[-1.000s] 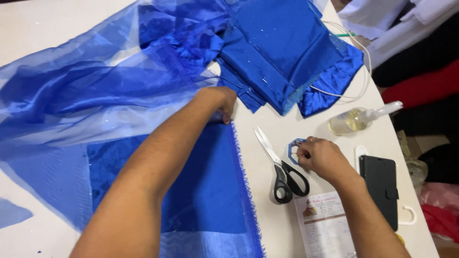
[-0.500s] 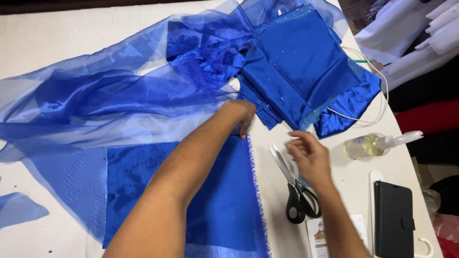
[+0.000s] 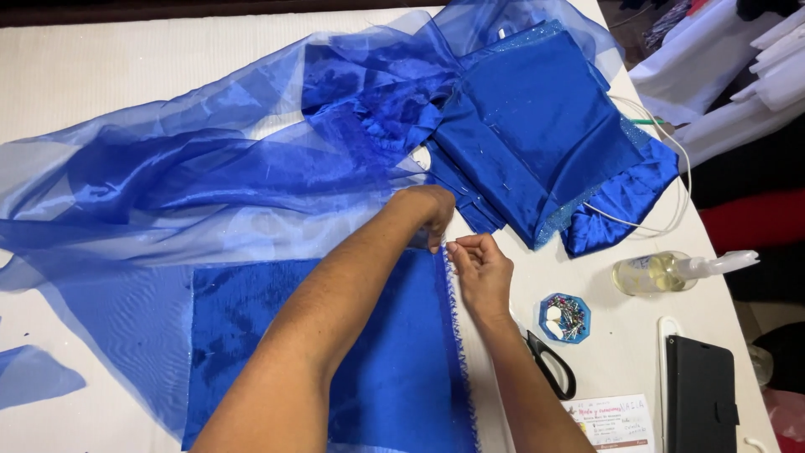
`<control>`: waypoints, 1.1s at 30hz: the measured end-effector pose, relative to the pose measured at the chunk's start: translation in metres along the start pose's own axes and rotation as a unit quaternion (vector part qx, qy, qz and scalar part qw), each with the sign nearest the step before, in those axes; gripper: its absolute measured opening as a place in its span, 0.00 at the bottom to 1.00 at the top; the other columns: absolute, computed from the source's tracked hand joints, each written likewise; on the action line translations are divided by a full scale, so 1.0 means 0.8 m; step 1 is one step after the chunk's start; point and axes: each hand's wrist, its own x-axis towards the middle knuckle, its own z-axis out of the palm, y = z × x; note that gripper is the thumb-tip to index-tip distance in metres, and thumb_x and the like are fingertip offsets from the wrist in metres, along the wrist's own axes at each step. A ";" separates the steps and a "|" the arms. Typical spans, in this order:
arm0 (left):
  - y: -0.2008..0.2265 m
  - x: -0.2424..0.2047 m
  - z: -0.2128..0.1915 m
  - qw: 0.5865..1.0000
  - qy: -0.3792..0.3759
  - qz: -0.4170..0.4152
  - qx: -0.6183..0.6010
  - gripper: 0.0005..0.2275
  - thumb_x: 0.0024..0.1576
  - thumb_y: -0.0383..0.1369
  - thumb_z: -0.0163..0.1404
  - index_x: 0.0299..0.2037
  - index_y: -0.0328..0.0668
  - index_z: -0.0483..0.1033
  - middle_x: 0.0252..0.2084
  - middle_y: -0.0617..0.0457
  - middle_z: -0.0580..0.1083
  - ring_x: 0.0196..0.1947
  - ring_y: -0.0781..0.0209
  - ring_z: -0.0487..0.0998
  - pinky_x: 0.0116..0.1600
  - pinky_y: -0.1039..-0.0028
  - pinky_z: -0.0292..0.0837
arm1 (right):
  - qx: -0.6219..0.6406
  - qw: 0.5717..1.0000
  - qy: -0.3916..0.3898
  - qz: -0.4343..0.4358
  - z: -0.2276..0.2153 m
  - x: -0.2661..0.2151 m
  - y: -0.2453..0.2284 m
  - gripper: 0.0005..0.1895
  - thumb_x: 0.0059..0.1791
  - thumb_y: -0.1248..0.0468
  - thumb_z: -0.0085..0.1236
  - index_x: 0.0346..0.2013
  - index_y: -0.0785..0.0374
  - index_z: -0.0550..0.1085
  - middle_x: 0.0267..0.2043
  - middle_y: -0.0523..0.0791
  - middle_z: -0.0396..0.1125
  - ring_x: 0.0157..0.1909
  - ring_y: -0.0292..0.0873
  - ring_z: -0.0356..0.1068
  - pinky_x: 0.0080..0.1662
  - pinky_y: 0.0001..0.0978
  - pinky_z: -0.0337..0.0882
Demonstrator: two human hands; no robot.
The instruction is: The person pins a blue fabric piece to a larger blue sheet on a white table, then uses scissors to cut along the pinned edges. The person removes pins as needed and continues cutting the fabric into a rectangular shape.
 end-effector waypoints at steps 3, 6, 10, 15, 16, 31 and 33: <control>0.002 0.001 -0.001 1.000 -0.013 -0.001 0.009 0.26 0.34 0.32 0.74 0.44 0.36 0.81 0.45 0.41 0.80 0.53 0.44 0.79 0.53 0.57 0.77 | -0.044 0.999 -0.008 -0.026 0.004 0.005 0.009 0.05 0.49 0.68 0.63 0.38 0.63 0.76 0.31 0.49 0.76 0.30 0.34 0.75 0.31 0.21 0.75; 0.002 -0.003 -0.002 1.000 -0.009 0.001 0.004 0.25 0.34 0.32 0.74 0.44 0.36 0.81 0.44 0.41 0.80 0.52 0.44 0.79 0.53 0.58 0.77 | -0.074 0.997 -0.007 -0.029 0.005 0.004 0.003 0.05 0.49 0.67 0.64 0.36 0.62 0.76 0.30 0.48 0.77 0.28 0.33 0.74 0.30 0.21 0.74; -0.001 0.002 -0.001 1.000 -0.009 0.002 0.007 0.25 0.34 0.32 0.74 0.44 0.36 0.81 0.44 0.41 0.80 0.52 0.44 0.79 0.53 0.57 0.77 | -0.095 0.995 -0.009 -0.026 -0.003 0.009 0.002 0.04 0.48 0.67 0.65 0.34 0.62 0.77 0.28 0.47 0.76 0.27 0.34 0.73 0.30 0.24 0.74; -0.013 0.032 0.013 1.000 -0.006 0.012 0.006 0.22 0.34 0.33 0.74 0.40 0.42 0.83 0.43 0.43 0.80 0.52 0.43 0.79 0.53 0.57 0.76 | -0.200 0.978 -0.062 0.007 -0.024 0.023 0.008 0.04 0.43 0.67 0.70 0.29 0.59 0.80 0.24 0.45 0.72 0.27 0.37 0.71 0.30 0.26 0.71; -0.014 0.033 0.014 1.000 -0.006 0.011 0.005 0.22 0.34 0.33 0.74 0.40 0.42 0.83 0.43 0.43 0.80 0.52 0.43 0.79 0.53 0.57 0.76 | -0.200 0.978 -0.062 0.007 -0.026 0.026 0.007 0.04 0.43 0.67 0.70 0.29 0.59 0.80 0.24 0.45 0.72 0.27 0.37 0.71 0.30 0.26 0.71; -0.025 0.040 0.022 0.999 0.010 0.027 0.026 0.16 0.34 0.33 0.73 0.32 0.55 0.84 0.42 0.50 0.81 0.51 0.50 0.80 0.54 0.63 0.77 | -0.452 0.844 -0.264 -0.114 -0.018 0.079 0.013 0.00 0.46 0.68 0.60 0.31 0.60 0.77 0.32 0.49 0.69 0.40 0.53 0.73 0.44 0.44 0.75; -0.027 0.045 0.027 1.000 0.013 0.025 0.014 0.15 0.34 0.32 0.73 0.32 0.54 0.84 0.40 0.50 0.81 0.50 0.50 0.80 0.53 0.64 0.77 | -0.402 0.864 -0.291 -0.085 -0.021 0.084 0.010 0.01 0.46 0.69 0.58 0.30 0.62 0.77 0.32 0.51 0.69 0.42 0.55 0.73 0.45 0.46 0.74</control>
